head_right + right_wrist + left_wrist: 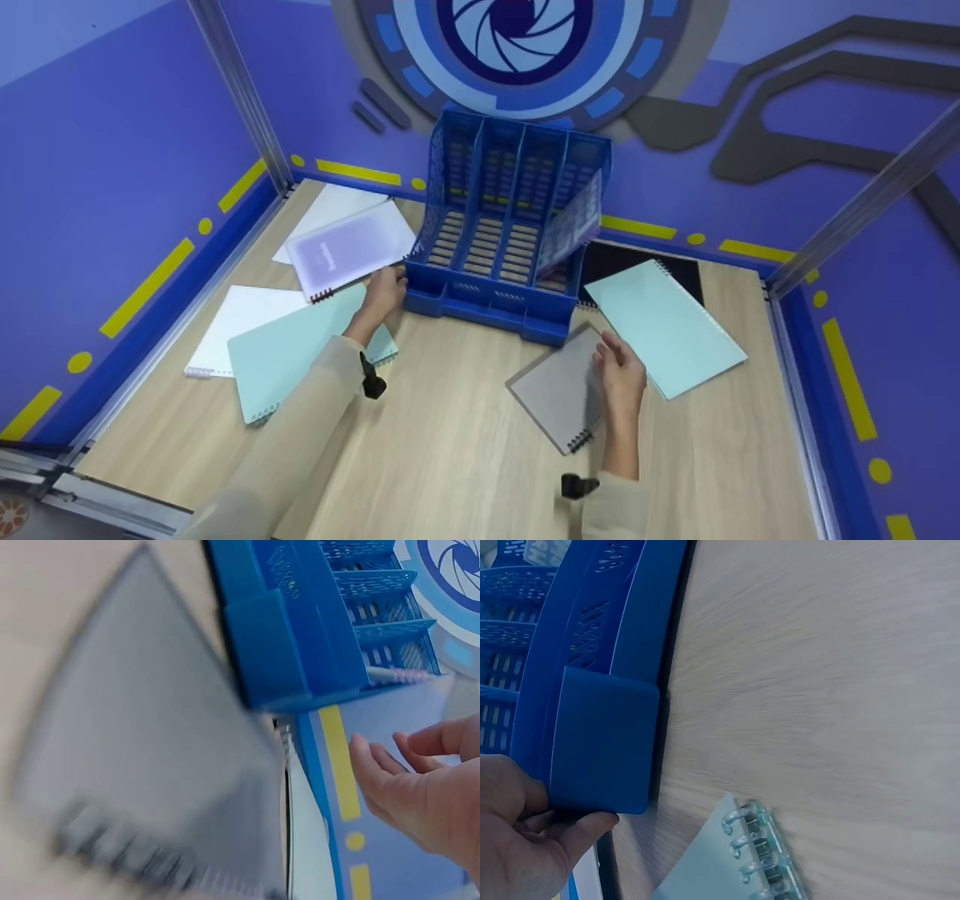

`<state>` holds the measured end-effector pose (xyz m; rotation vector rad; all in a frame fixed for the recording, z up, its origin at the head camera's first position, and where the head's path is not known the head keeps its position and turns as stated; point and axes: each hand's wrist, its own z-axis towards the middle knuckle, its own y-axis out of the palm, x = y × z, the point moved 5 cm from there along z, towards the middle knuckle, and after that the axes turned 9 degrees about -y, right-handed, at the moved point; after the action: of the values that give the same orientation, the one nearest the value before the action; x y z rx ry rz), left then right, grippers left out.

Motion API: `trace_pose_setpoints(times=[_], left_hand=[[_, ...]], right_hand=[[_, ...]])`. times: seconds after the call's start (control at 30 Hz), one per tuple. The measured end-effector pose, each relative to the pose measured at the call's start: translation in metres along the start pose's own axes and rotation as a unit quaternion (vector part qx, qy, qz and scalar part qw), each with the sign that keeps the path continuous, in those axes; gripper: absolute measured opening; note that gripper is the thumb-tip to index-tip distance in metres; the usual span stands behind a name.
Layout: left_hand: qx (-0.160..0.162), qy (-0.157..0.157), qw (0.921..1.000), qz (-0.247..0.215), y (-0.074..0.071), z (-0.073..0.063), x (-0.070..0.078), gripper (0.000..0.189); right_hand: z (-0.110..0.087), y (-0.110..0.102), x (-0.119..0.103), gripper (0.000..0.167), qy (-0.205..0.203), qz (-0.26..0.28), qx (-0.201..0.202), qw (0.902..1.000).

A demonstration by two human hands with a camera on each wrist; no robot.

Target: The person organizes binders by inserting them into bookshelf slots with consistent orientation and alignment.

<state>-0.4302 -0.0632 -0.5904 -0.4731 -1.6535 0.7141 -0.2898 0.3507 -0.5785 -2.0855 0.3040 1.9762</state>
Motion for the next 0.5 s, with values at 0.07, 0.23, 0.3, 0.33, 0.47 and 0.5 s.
trace_pose_setpoints(times=[0.07, 0.23, 0.3, 0.33, 0.47, 0.5], left_hand=[[0.000, 0.005, 1.0000, -0.006, -0.004, -0.001, -0.001, 0.025], [0.002, 0.035, 0.9993, -0.016, -0.010, -0.026, 0.000, 0.042], [0.006, 0.052, 0.9986, -0.002, -0.011, -0.041, 0.006, 0.050], [0.008, 0.062, 0.9980, 0.008, -0.011, -0.049, 0.010, 0.053], [0.009, 0.097, 0.9934, 0.061, -0.003, -0.079, 0.029, 0.055], [0.006, 0.103, 0.9924, 0.067, 0.000, -0.087, 0.034, 0.054]], right_hand=[[-0.014, -0.005, 0.003, 0.044, -0.007, -0.026, -0.002, 0.9996], [-0.043, -0.021, 0.013, 0.044, 0.007, -0.060, 0.011, 0.9981], [-0.053, -0.029, 0.017, 0.045, 0.020, -0.061, 0.020, 0.9977], [-0.058, -0.032, 0.019, 0.045, 0.026, -0.061, 0.023, 0.9975], [-0.071, -0.043, 0.026, 0.047, 0.044, -0.076, 0.032, 0.9956], [-0.073, -0.045, 0.028, 0.047, 0.049, -0.082, 0.032, 0.9949]])
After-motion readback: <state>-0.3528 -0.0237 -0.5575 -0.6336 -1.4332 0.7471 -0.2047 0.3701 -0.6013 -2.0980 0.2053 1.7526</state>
